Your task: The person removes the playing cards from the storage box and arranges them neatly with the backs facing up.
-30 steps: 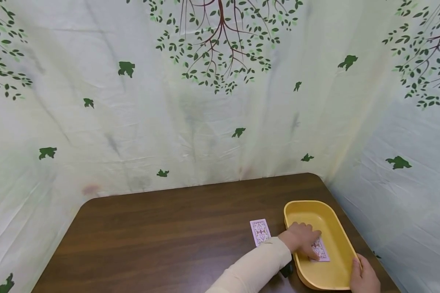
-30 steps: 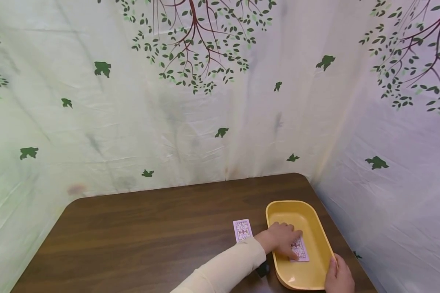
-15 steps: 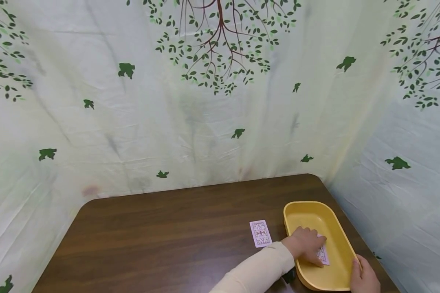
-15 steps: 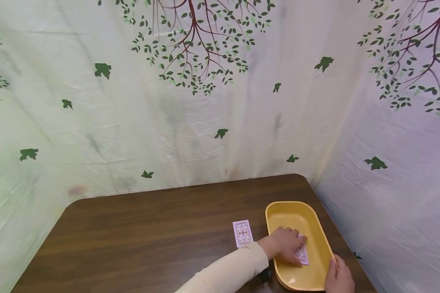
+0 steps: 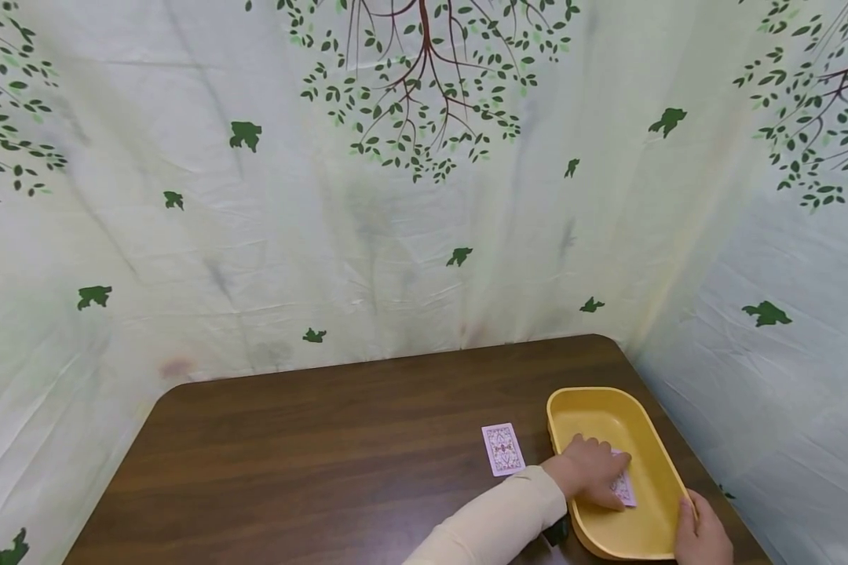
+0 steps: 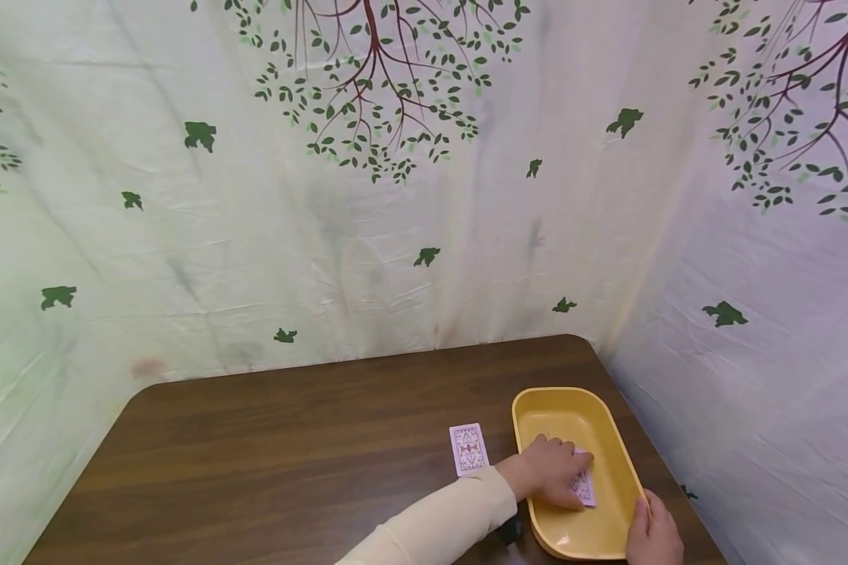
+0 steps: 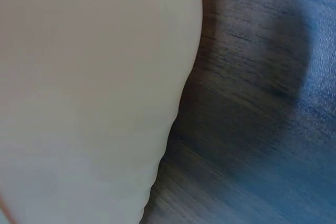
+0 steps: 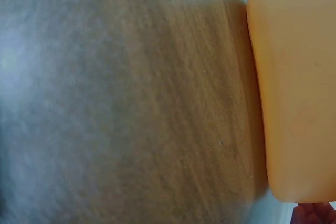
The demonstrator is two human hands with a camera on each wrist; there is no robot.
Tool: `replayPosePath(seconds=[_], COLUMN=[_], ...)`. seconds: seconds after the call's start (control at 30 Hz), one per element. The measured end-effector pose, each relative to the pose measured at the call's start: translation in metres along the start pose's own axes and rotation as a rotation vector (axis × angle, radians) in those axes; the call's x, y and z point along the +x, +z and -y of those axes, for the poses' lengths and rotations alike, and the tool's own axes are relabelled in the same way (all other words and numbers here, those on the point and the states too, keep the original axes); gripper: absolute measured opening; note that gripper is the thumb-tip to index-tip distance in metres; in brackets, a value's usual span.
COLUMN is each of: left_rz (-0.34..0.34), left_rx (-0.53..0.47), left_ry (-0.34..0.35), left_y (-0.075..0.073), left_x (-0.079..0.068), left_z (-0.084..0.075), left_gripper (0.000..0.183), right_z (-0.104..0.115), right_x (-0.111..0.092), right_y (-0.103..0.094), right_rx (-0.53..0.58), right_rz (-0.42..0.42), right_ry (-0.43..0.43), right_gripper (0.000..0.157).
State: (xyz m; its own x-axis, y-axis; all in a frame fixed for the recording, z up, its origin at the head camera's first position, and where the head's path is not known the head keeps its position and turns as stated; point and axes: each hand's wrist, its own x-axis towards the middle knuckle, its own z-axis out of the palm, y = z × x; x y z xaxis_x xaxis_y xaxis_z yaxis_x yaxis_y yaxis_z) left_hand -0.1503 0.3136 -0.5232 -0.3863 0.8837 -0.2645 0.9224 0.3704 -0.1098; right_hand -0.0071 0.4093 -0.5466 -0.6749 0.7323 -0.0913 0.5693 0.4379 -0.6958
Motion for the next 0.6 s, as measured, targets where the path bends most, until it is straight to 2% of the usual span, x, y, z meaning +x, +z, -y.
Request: replayPosePath(seconds=[0.13, 0.3, 0.47, 0.6], left_rz=[-0.040, -0.101, -0.122, -0.129], left_rx=[0.011, 0.044, 0.053, -0.002], left_ry=[0.021, 0.052, 0.060, 0.066], left_y=[0.000, -0.007, -0.021, -0.037], left_x=[-0.001, -0.005, -0.012, -0.028], left_z=[0.003, 0.009, 0.018, 0.033], left_gripper=[0.062, 0.070, 0.071, 0.066], right_z=[0.001, 0.001, 0.001, -0.001], right_x=[0.000, -0.001, -0.003, -0.002], right_y=[0.001, 0.000, 0.002, 0.003], right_rx=[0.007, 0.005, 0.007, 0.003], right_rz=[0.000, -0.014, -0.063, -0.066], right_ry=[0.008, -0.005, -0.022, -0.012], right_gripper=[0.044, 0.043, 0.038, 0.038])
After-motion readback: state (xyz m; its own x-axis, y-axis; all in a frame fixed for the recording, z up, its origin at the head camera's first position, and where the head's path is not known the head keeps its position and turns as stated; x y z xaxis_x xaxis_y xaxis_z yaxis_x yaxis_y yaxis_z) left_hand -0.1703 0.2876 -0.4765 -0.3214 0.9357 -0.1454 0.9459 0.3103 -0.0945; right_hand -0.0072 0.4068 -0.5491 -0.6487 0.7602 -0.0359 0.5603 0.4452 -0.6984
